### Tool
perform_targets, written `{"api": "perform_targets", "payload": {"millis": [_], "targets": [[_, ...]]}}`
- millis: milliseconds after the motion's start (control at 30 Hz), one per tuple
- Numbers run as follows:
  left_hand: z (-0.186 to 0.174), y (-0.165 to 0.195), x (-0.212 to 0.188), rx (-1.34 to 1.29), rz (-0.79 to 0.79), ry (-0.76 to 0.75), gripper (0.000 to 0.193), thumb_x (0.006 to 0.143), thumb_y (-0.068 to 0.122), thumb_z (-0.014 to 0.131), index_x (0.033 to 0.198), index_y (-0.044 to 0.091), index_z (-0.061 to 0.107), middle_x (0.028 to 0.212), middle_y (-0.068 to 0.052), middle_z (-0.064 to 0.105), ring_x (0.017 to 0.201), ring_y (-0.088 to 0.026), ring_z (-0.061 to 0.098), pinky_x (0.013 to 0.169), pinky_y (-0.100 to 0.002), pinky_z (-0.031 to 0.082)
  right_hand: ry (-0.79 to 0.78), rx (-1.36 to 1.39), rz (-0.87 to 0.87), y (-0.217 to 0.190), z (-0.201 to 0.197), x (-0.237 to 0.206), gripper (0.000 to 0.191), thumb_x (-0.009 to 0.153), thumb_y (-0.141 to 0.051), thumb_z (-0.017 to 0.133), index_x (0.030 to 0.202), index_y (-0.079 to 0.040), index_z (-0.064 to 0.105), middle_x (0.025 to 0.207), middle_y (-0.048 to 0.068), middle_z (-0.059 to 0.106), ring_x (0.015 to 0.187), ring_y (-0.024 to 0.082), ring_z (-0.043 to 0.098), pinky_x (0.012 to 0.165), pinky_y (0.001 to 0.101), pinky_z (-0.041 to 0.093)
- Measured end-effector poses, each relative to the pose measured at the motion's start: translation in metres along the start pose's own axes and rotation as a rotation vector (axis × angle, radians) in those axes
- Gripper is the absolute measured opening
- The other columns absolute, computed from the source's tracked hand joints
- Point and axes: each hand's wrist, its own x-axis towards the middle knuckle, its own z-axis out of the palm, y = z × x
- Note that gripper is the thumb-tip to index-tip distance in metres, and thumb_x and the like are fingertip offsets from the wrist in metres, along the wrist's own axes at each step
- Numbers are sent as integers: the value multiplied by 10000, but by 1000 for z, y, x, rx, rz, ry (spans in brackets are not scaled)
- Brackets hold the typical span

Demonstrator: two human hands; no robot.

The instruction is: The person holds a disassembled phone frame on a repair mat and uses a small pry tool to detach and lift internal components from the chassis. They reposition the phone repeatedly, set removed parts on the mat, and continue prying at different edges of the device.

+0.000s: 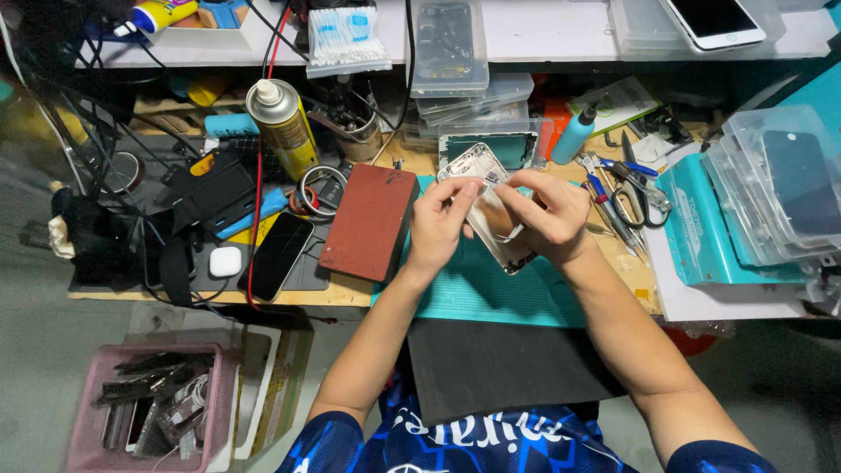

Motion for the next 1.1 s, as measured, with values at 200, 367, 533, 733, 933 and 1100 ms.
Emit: {"api": "perform_targets", "payload": {"millis": [200,367,533,733,933,1100], "targets": [[-1,3,-1,-56,8,-1,211,1039,172,645,1136,3,724,957,-36,608,665,-42,602,518,-196,515,5,-11,-36,-4,4,1,321,792,-26,862,1095,-51,758,1012,96,693,655,175,627,565,305,492],[-3,7,-4,-54,15,-10,219,1056,178,633,1151,1,721,957,-31,595,662,-38,597,524,-195,514,5,0,-50,-5,4,3,347,783,-30,848,1114,-37,743,1024,100,682,699,200,660,590,317,512],[-2,13,-4,-88,23,18,233,1106,116,570,1264,1,696,1087,-87,675,695,-43,615,540,-205,523,69,106,151,-9,9,5,307,836,47,798,1107,-51,692,1054,100,693,837,247,705,646,300,549],[-6,10,3,-259,-16,78,742,897,-111,512,1534,147,233,1145,-113,634,872,-135,733,675,-334,634,96,251,593,-15,9,11,266,894,68,805,1137,-10,728,962,78,692,663,82,490,597,230,388],[-13,-12,9,-532,-283,-28,568,934,-54,451,1498,11,431,1232,-149,634,1017,-257,709,756,-437,626,67,434,726,-12,10,6,220,998,39,719,1214,-3,713,1044,26,657,887,50,599,786,192,471],[-12,-27,6,-579,-325,-67,400,1006,36,416,1395,-39,471,1263,-187,640,1071,-304,695,793,-472,657,84,642,953,-5,17,-5,199,978,-12,741,1165,6,674,982,-12,667,810,26,553,723,178,440]]}}
